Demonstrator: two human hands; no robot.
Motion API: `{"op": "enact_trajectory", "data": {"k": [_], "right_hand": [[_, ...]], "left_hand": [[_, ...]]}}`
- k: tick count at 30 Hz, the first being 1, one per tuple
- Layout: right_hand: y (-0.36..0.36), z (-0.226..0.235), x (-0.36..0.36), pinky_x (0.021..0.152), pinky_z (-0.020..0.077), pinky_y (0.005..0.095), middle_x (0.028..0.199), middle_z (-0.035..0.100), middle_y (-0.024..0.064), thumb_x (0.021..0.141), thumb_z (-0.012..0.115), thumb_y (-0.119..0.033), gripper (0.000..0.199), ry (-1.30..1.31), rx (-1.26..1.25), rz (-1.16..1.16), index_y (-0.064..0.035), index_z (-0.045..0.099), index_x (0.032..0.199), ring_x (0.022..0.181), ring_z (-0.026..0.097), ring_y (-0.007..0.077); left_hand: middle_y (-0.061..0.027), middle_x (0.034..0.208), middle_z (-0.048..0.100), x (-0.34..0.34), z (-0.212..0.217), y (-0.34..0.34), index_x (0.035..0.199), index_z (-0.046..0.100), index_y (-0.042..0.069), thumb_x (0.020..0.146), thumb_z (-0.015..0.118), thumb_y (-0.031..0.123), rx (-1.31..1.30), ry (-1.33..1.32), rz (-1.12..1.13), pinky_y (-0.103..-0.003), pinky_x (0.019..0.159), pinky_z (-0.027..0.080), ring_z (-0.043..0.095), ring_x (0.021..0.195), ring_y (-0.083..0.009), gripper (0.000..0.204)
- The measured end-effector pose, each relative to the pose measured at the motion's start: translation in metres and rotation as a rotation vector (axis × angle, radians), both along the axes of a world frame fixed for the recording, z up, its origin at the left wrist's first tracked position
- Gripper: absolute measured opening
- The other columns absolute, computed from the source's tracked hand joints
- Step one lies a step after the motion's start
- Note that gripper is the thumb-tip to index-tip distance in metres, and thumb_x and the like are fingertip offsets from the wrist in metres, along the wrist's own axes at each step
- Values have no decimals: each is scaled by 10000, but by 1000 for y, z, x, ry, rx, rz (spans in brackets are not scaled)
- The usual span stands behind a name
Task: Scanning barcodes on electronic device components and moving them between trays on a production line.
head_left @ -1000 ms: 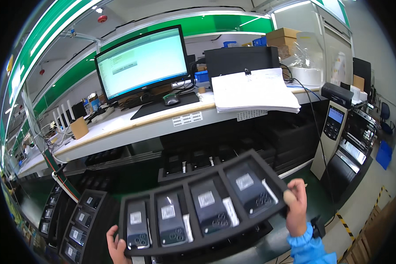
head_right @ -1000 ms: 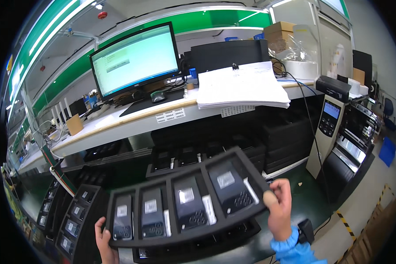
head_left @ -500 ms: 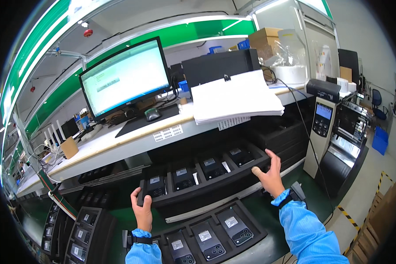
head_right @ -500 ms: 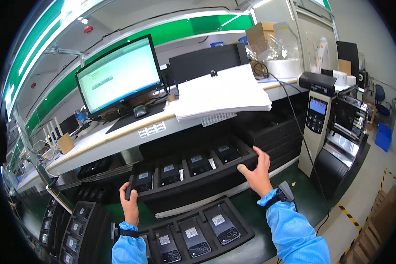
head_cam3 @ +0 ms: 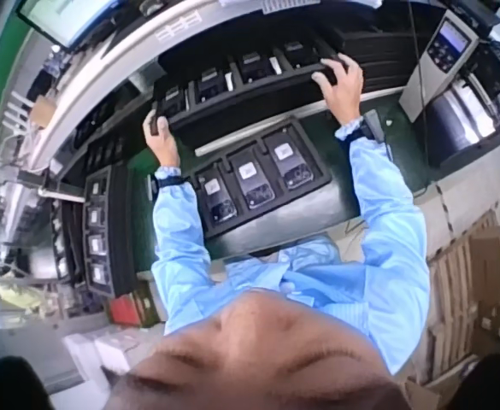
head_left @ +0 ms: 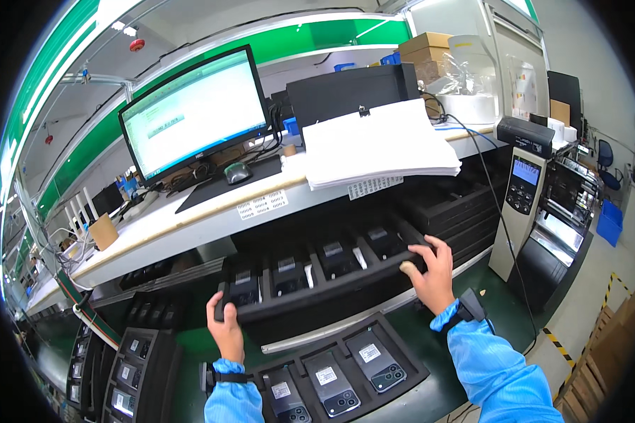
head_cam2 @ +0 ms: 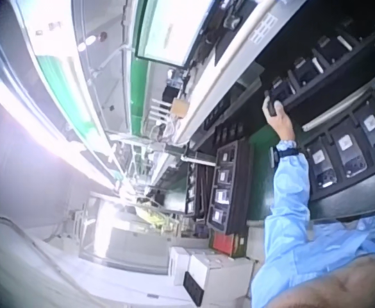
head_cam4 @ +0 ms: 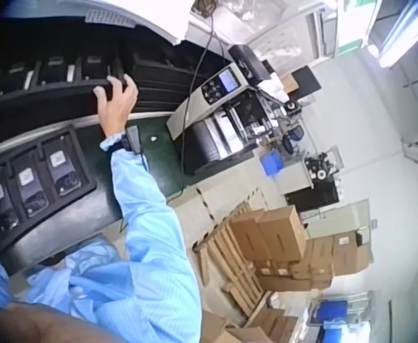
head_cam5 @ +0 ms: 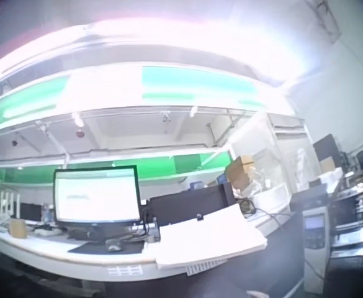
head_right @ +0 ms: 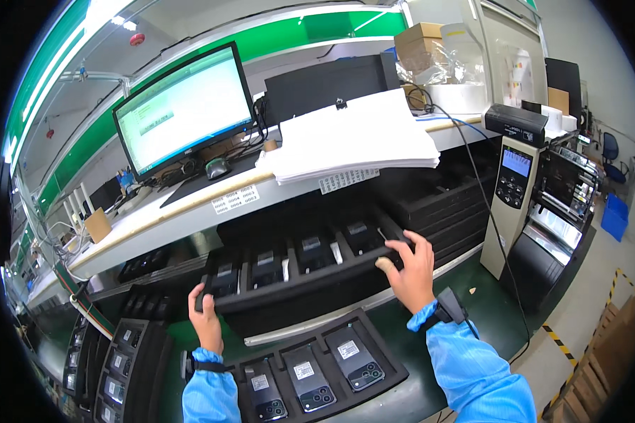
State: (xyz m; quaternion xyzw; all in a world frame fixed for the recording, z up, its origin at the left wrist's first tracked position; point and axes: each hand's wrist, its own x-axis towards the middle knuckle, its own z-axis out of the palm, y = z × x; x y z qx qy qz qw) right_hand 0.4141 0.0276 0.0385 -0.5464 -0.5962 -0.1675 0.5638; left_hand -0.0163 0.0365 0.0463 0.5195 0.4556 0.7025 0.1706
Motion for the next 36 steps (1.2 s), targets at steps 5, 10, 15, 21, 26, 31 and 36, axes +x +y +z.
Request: {"op": "enact_trajectory", "data": {"k": [5, 10, 15, 21, 26, 31, 36], "right_hand": [[38, 8, -9, 1069, 372, 494, 1360, 532, 128, 811, 805, -310, 410, 38, -73, -116, -189, 699, 1188, 1260, 460, 364], [26, -2, -10, 1084, 384, 475, 1378, 507, 166, 795, 785, -208, 564, 151, -35, -38, -118, 601, 1320, 1276, 452, 389], [-68, -44, 16, 1080, 394, 488, 1323, 540, 227, 773, 782, -191, 710, 102, -237, -195, -17, 481, 1392, 1253, 491, 419], [-104, -85, 45, 690, 530, 347, 859, 691, 120, 802, 800, -238, 660, 368, -745, -10, -57, 547, 1385, 744, 645, 188], [-108, -68, 30, 571, 493, 277, 811, 656, 61, 888, 736, -203, 510, 561, -816, 67, -13, 557, 1326, 647, 616, 120], [-138, -30, 0, 521, 518, 269, 853, 671, 105, 997, 625, -284, 463, 1363, -966, 779, -15, 531, 1362, 596, 615, 149], [-143, -19, -33, 439, 459, 266, 783, 643, 92, 987, 634, -278, 394, 1211, -1346, 870, 0, 559, 1255, 528, 574, 136]], "left_hand": [[-73, 1129, 603, 9, 7, 38, 1290, 597, 23, 944, 698, 217, -65, 65, 31, -297, 910, 458, 560, 992, -167, 409], [-118, 1232, 595, 22, 11, 25, 1380, 511, 10, 939, 693, 211, -232, -100, 158, -312, 987, 443, 570, 1096, -196, 517], [-214, 1293, 587, 40, 36, -93, 1313, 471, -29, 923, 720, 219, -72, -57, -269, -375, 1047, 437, 571, 1197, -243, 525], [-220, 1055, 661, 122, 69, -245, 1278, 474, -65, 891, 663, 121, 133, -763, -1530, -401, 854, 506, 632, 951, -291, 469], [-264, 1017, 651, 151, 74, -273, 1264, 459, -100, 830, 656, 101, 193, -1065, -1825, -428, 830, 504, 630, 959, -324, 517], [-261, 1066, 648, 156, 73, -293, 1268, 494, -110, 833, 630, 114, 112, -1226, -1758, -422, 830, 493, 616, 981, -330, 508], [-257, 1134, 653, 169, 67, -288, 1248, 542, -98, 876, 616, 150, 414, -1214, -1753, -414, 840, 487, 605, 1010, -330, 453]]}}
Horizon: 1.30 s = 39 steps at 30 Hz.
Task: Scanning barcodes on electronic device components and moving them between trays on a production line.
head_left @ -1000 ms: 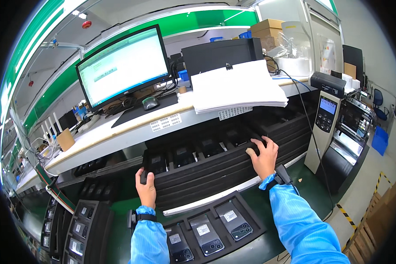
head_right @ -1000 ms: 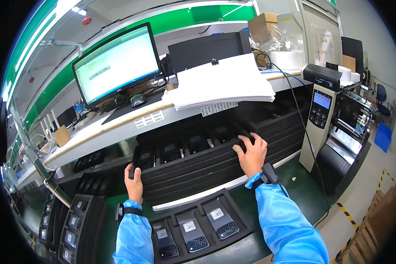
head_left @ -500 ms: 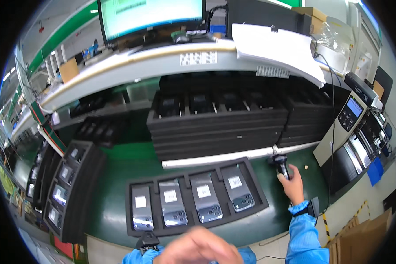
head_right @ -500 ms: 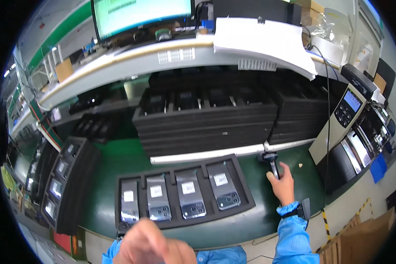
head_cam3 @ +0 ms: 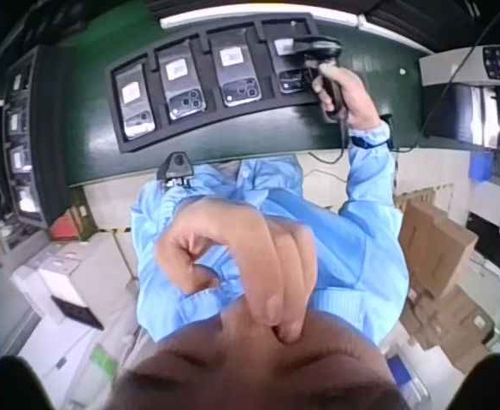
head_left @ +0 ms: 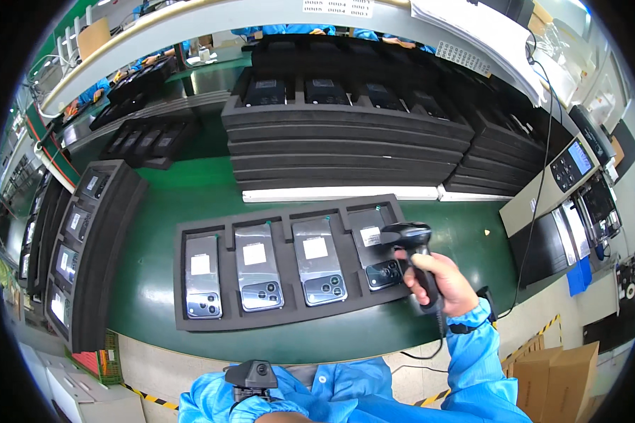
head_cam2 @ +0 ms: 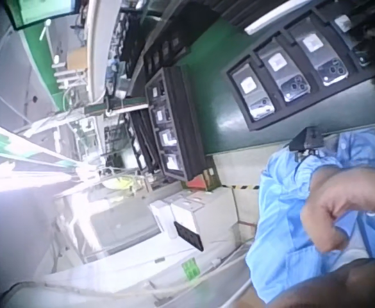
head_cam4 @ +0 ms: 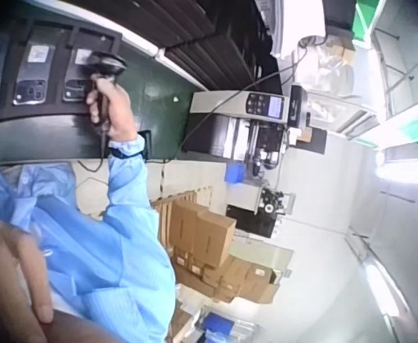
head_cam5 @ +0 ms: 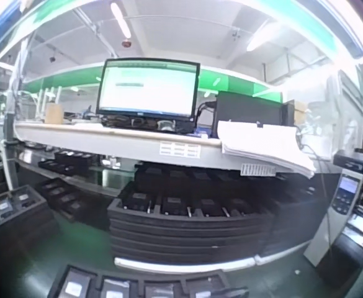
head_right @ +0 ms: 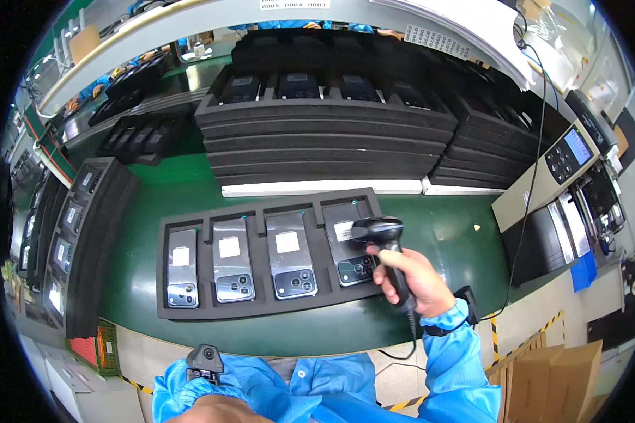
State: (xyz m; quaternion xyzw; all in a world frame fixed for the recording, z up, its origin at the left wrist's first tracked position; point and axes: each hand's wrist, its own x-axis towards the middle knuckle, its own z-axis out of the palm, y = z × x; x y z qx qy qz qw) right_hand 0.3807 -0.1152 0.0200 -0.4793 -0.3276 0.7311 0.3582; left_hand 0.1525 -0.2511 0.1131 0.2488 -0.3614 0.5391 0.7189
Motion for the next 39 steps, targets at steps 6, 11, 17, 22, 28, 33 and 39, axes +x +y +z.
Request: {"op": "enact_trajectory", "data": {"k": [6, 11, 17, 22, 28, 33, 39], "right_hand": [[-2, -5, -19, 442, 470, 297, 710, 621, 74, 952, 663, -263, 250, -73, -47, 70, -38, 596, 868, 492, 574, 153], [-4, -1, -2, 479, 518, 287, 826, 686, 140, 960, 652, -215, 313, -171, 76, -4, -30, 515, 1171, 552, 643, 183], [15, -16, 36, 487, 497, 309, 774, 629, 82, 885, 625, -66, 282, -690, 259, -309, -52, 564, 1160, 581, 616, 162], [49, -56, 70, 466, 459, 313, 732, 614, 64, 816, 649, -58, 299, -1108, 571, -408, -19, 619, 1111, 547, 584, 148], [77, -84, 94, 564, 484, 366, 766, 640, 118, 846, 696, -171, 315, -1144, 502, -342, 53, 625, 1054, 613, 602, 227], [75, -86, 107, 600, 485, 370, 787, 648, 116, 882, 744, -210, 339, -1319, 700, -275, 75, 648, 1039, 641, 610, 214], [78, -96, 101, 604, 513, 350, 848, 664, 130, 887, 708, -125, 367, -1469, 887, -238, 6, 623, 1220, 679, 641, 199]], "left_hand": [[-225, 1187, 652, -24, -9, 20, 1249, 563, -78, 901, 587, 111, 146, 77, -3, -368, 915, 457, 596, 1056, -301, 397], [-142, 1043, 648, -63, -26, 68, 1106, 611, 13, 869, 625, 68, 9, 911, 464, -394, 859, 509, 652, 952, -285, 244], [-184, 1172, 600, -40, -93, 203, 1170, 621, 40, 847, 637, 173, 604, 1711, 1352, -498, 977, 462, 575, 1140, -377, 350], [-182, 1317, 550, 10, -159, 241, 1200, 640, 100, 857, 683, 362, 752, 1958, 1562, -537, 1038, 385, 498, 1251, -392, 434], [-195, 1404, 510, 16, -193, 252, 1171, 625, 58, 811, 711, 304, 595, 1783, 1600, -503, 1103, 341, 472, 1295, -385, 445], [-191, 1399, 512, -1, -167, 245, 1205, 605, 43, 843, 702, 273, 560, 1881, 1418, -500, 1138, 319, 441, 1321, -389, 441], [-157, 1148, 679, -134, -124, 228, 1255, 623, 35, 944, 676, 264, 461, 1832, 866, -362, 909, 522, 651, 1038, -237, 390]]}}
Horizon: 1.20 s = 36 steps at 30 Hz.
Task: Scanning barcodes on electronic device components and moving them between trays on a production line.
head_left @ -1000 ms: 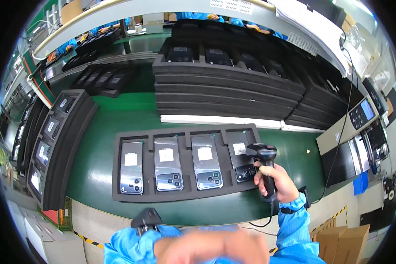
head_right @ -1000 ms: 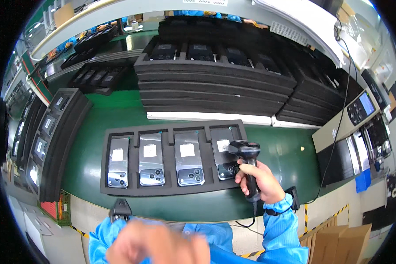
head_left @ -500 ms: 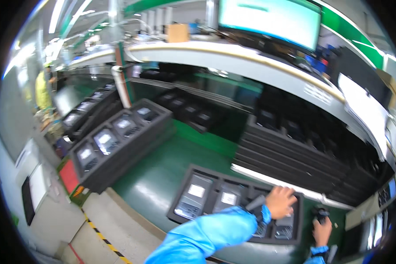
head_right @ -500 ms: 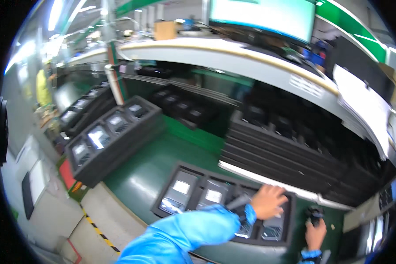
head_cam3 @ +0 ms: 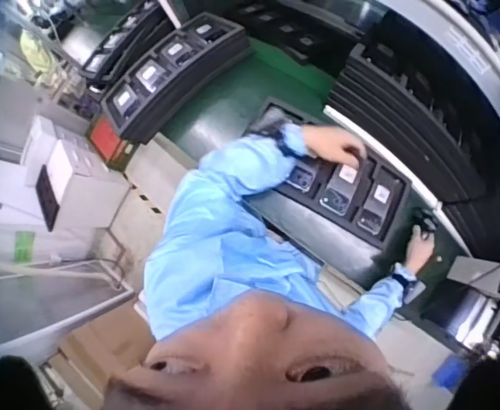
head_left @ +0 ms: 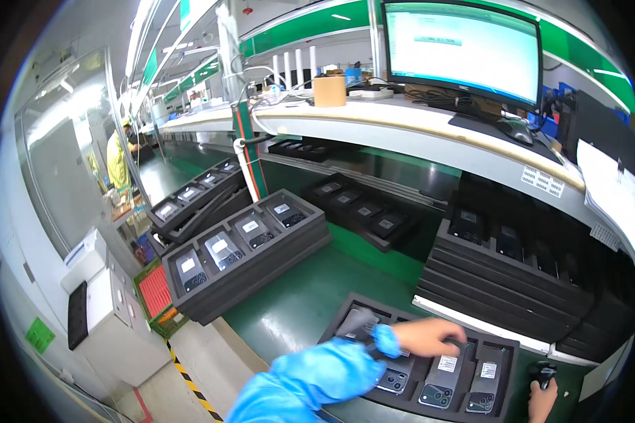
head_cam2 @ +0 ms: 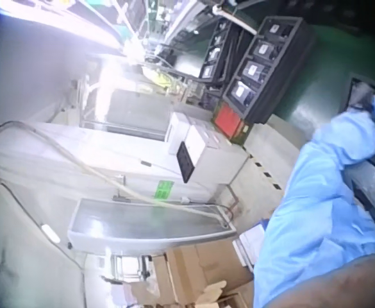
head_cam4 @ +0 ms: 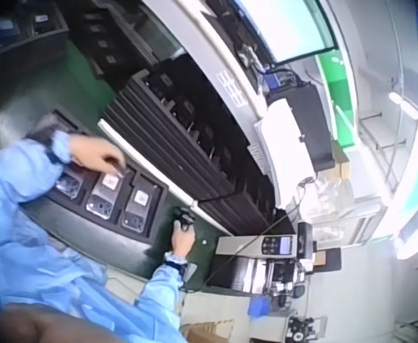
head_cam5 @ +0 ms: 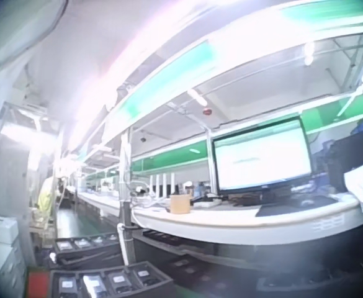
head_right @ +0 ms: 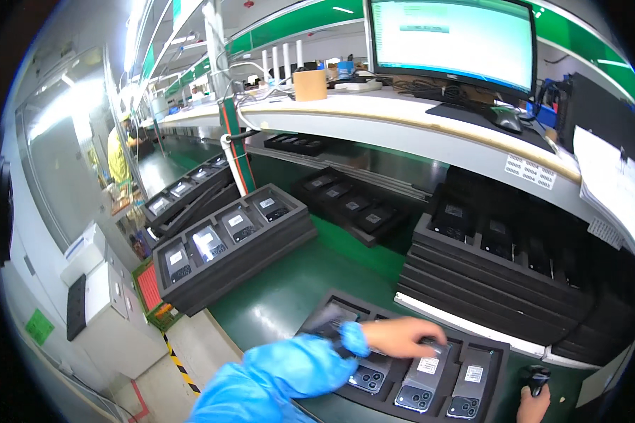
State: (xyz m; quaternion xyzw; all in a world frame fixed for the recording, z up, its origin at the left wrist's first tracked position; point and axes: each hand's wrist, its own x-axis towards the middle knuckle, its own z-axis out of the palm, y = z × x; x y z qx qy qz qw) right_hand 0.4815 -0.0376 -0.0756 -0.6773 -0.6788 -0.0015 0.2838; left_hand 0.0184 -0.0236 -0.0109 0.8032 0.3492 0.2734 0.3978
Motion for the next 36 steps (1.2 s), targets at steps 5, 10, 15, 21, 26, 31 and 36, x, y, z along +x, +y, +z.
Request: {"op": "enact_trajectory", "data": {"k": [5, 10, 15, 21, 26, 31, 36], "right_hand": [[-2, 9, -18, 689, 485, 408, 805, 660, 159, 798, 679, -89, 273, 441, -102, -208, 61, 630, 1021, 719, 624, 278], [-11, 33, -37, 770, 508, 449, 860, 703, 211, 793, 698, -115, 275, 372, -69, -171, 38, 670, 1020, 795, 668, 393], [-14, 45, -47, 742, 508, 444, 795, 697, 193, 777, 702, -131, 262, 401, -87, -231, 30, 689, 984, 742, 662, 376], [-14, 45, -46, 761, 508, 452, 843, 712, 213, 770, 714, -132, 285, 385, -97, -257, 42, 682, 994, 790, 675, 397], [-12, 37, -41, 775, 505, 461, 860, 711, 225, 777, 711, -142, 284, 382, -96, -231, 46, 676, 986, 817, 671, 416], [-5, 19, -26, 777, 502, 463, 862, 704, 237, 791, 701, -141, 303, 435, -140, -218, 57, 662, 1018, 820, 671, 420], [3, -4, -11, 557, 456, 369, 711, 640, 112, 827, 668, -105, 226, 386, 22, -154, 56, 644, 984, 573, 573, 194]], "left_hand": [[-93, 1009, 721, -142, 1, -4, 1111, 689, 25, 934, 702, 182, -93, 3, 589, -318, 843, 547, 669, 945, -157, 236], [-217, 1308, 550, -185, -22, 54, 1336, 561, 102, 851, 737, 295, 188, 485, 1030, -451, 1017, 483, 569, 1206, -384, 551], [-210, 1398, 446, -145, -34, 122, 1443, 510, 264, 820, 748, 527, 9, 683, 1243, -551, 1049, 382, 444, 1336, -415, 716], [-260, 1320, 435, -131, -34, 142, 1363, 608, 224, 821, 794, 417, 14, 547, 1315, -477, 1021, 423, 480, 1238, -433, 605], [-254, 1252, 356, -170, -1, 128, 900, 663, 84, 762, 847, 292, 279, -179, 1399, -402, 986, 414, 412, 1159, -370, 310], [-104, 931, 572, -232, 72, 94, 714, 648, 26, 788, 762, 197, 575, -276, 1497, -331, 816, 432, 524, 906, -189, 218], [15, 718, 594, -286, 143, 20, 755, 671, 7, 794, 644, 59, 553, -477, 1325, -276, 693, 409, 524, 714, -101, 71]]}}
